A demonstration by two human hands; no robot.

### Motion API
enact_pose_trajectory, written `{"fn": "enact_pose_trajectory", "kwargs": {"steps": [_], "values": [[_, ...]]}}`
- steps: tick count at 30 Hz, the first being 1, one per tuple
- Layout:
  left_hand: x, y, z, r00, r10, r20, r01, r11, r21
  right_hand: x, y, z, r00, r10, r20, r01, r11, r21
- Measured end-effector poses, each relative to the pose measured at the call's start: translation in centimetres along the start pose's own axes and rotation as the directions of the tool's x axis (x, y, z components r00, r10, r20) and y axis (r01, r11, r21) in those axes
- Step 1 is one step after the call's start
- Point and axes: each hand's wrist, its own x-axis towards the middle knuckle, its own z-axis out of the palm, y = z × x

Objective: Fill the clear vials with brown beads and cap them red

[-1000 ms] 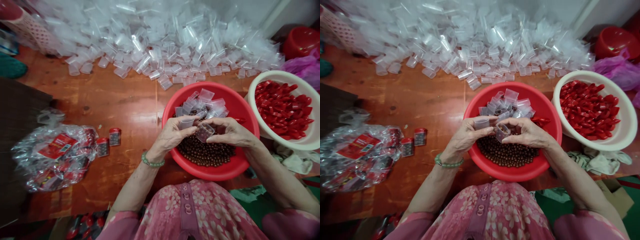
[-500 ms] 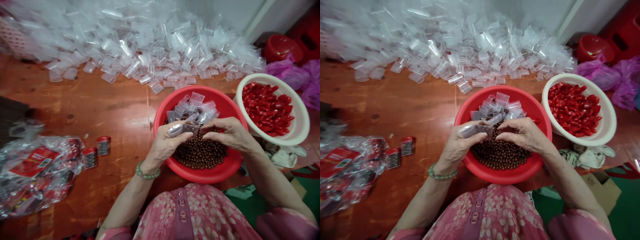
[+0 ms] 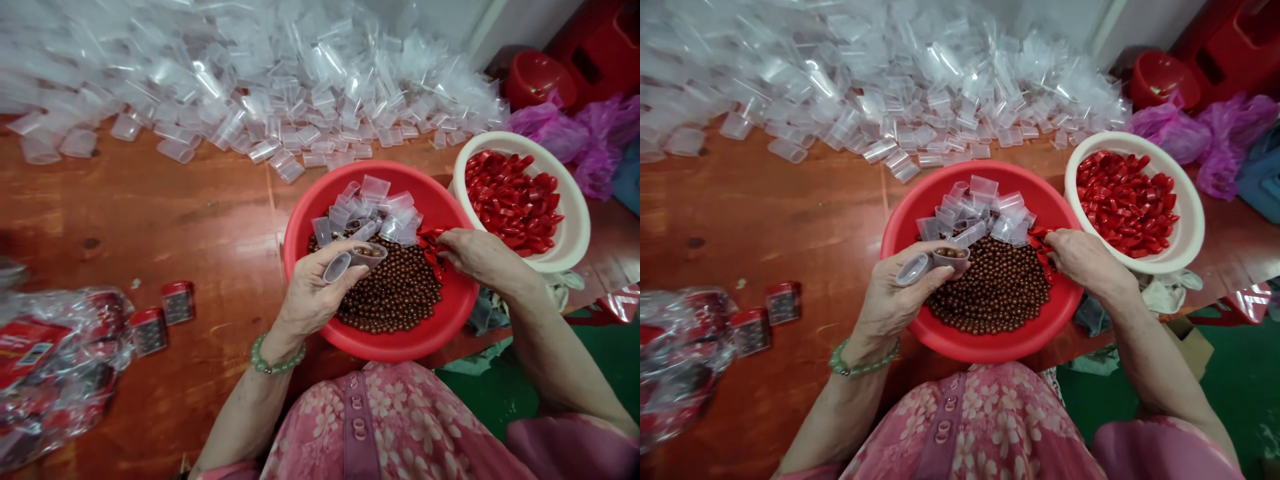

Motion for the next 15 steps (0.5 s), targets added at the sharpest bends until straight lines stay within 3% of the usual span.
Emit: {"fn": "enact_pose_trajectory", "kwargs": {"steps": [3,8,11,15], "values": [[-0.2,0.0,0.0,0.999,0.000,-0.033,0.001,1.000,0.023,0.0,-0.6,0.2,0.997,-0.022,0.074,0.031,0.993,-0.118],[-0.5,0.3,0.1,1.000,0.010,0.004,-0.010,0.999,0.050,-1.1,-1.5,-0.4,0.989,-0.103,0.103,0.118,0.981,-0.156],[-0.6,0.3,0.3,0.999,-0.037,-0.003,0.037,0.999,0.040,-1.8,-2.3,0.2,0.988,-0.097,0.119,0.123,0.964,-0.236],[-0.7,0.2,0.8,0.996,-0.063,0.066,0.064,0.998,-0.008,-2.0,-3.4,1.2,0.990,-0.060,0.125,0.098,0.942,-0.323]]}}
